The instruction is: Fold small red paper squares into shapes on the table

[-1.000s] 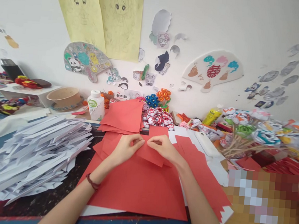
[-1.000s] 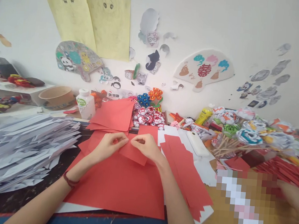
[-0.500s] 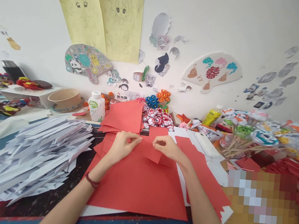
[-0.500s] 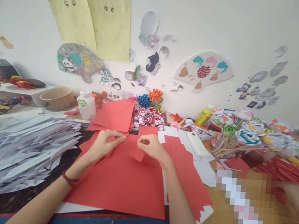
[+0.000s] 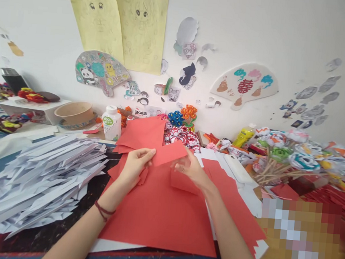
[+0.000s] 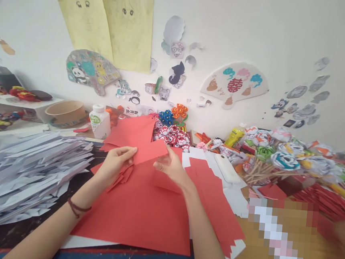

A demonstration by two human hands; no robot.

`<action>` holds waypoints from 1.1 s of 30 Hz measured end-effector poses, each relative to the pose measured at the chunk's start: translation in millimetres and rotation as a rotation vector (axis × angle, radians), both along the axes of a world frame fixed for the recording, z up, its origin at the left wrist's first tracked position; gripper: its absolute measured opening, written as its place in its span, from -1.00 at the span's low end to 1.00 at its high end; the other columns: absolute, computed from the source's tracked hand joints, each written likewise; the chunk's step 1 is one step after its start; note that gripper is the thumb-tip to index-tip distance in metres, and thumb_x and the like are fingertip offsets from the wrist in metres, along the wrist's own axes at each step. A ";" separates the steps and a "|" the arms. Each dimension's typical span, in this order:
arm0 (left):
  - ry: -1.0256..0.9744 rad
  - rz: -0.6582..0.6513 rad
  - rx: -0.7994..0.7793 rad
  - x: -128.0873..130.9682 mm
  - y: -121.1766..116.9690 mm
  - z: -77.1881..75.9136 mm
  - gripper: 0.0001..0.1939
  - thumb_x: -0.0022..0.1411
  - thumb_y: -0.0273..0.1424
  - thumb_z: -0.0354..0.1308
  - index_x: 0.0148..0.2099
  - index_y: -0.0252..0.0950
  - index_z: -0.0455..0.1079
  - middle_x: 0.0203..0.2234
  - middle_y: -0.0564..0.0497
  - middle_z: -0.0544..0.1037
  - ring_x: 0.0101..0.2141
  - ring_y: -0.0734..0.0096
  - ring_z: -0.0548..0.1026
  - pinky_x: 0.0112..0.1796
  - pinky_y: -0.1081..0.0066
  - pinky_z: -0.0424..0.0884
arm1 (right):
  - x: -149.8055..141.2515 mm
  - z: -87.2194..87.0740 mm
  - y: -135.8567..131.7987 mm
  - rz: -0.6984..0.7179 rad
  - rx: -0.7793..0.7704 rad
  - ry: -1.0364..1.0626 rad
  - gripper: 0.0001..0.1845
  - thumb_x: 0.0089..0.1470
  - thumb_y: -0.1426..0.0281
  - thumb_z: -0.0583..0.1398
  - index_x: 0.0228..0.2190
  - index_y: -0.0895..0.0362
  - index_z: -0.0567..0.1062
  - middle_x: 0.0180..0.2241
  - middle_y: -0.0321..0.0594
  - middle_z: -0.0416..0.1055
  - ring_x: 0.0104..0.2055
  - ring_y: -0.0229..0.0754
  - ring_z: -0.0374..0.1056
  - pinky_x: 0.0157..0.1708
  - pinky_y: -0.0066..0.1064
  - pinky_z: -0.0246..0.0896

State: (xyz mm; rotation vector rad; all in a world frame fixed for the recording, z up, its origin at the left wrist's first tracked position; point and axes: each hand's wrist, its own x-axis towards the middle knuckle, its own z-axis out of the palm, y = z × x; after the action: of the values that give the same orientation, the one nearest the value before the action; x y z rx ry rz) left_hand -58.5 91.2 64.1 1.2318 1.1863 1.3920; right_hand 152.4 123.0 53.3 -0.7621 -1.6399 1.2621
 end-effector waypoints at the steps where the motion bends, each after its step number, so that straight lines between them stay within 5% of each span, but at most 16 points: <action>1: -0.034 -0.056 -0.047 5.0 -1.6 -1.4 -0.63 0.09 -0.12 0.21 -0.51 -0.34 0.38 -0.68 0.09 0.35 -0.64 0.58 0.26 -0.56 0.51 0.19 | -5.2 1.2 -2.8 0.012 0.003 0.042 -0.21 -0.14 0.13 0.35 0.13 0.03 0.31 -0.06 -0.09 0.44 -0.17 -0.10 0.41 -0.27 -0.34 0.38; 6: 0.044 -0.247 -0.152 14.6 -5.4 -5.6 -0.65 0.12 -0.12 0.19 -0.45 -0.34 0.42 -0.61 0.02 0.48 -0.59 0.52 0.38 -0.51 0.49 0.29 | -9.8 6.1 -7.4 0.051 0.028 0.167 -0.43 -0.10 0.16 0.35 -0.03 0.06 0.44 -0.03 -0.07 0.42 -0.19 -0.09 0.42 -0.29 -0.33 0.38; 9: 0.284 -0.171 0.064 16.5 -7.8 -4.5 -0.65 0.13 -0.15 0.19 -0.13 -0.30 0.46 -0.25 -0.10 0.59 -0.27 0.31 0.53 -0.30 0.40 0.40 | -6.6 7.4 -7.2 0.036 0.007 0.158 -0.51 -0.07 0.17 0.34 -0.10 0.07 0.47 -0.05 -0.07 0.45 -0.22 -0.11 0.44 -0.28 -0.32 0.38; 12: 0.458 -0.135 0.268 19.1 -11.1 -2.9 -0.51 0.13 -0.21 0.23 0.10 -0.18 0.32 0.03 -0.10 0.47 -0.03 0.22 0.46 -0.09 0.30 0.38 | -5.6 8.8 -8.3 0.032 -0.015 0.128 -0.47 -0.07 0.15 0.33 -0.06 0.07 0.46 -0.04 -0.07 0.45 -0.11 -0.05 0.43 -0.20 -0.29 0.38; 21: 0.463 -0.214 0.273 22.8 -13.4 -6.2 -0.34 0.05 -0.26 0.32 0.18 -0.14 0.21 -0.05 -0.08 0.54 -0.04 0.22 0.50 -0.01 0.26 0.38 | -4.2 10.2 -8.4 0.044 -0.009 0.050 -0.41 -0.09 0.07 0.32 -0.02 0.05 0.48 -0.09 -0.10 0.49 -0.14 -0.03 0.45 -0.15 -0.23 0.37; 33: 0.424 -0.257 0.272 18.5 -9.9 -7.9 -0.41 0.11 -0.25 0.27 0.18 -0.14 0.23 -0.02 -0.05 0.53 -0.07 0.27 0.53 -0.05 0.31 0.42 | -3.6 12.0 -9.8 0.062 -0.002 -0.003 -0.48 -0.04 0.22 0.32 -0.01 0.03 0.47 -0.21 -0.19 0.52 -0.24 -0.11 0.45 -0.14 -0.24 0.37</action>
State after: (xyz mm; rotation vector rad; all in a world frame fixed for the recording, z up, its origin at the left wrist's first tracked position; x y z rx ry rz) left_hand -40.0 81.2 56.2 1.8713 1.0855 1.1568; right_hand 148.8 113.2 65.3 -0.7193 -1.6761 1.3064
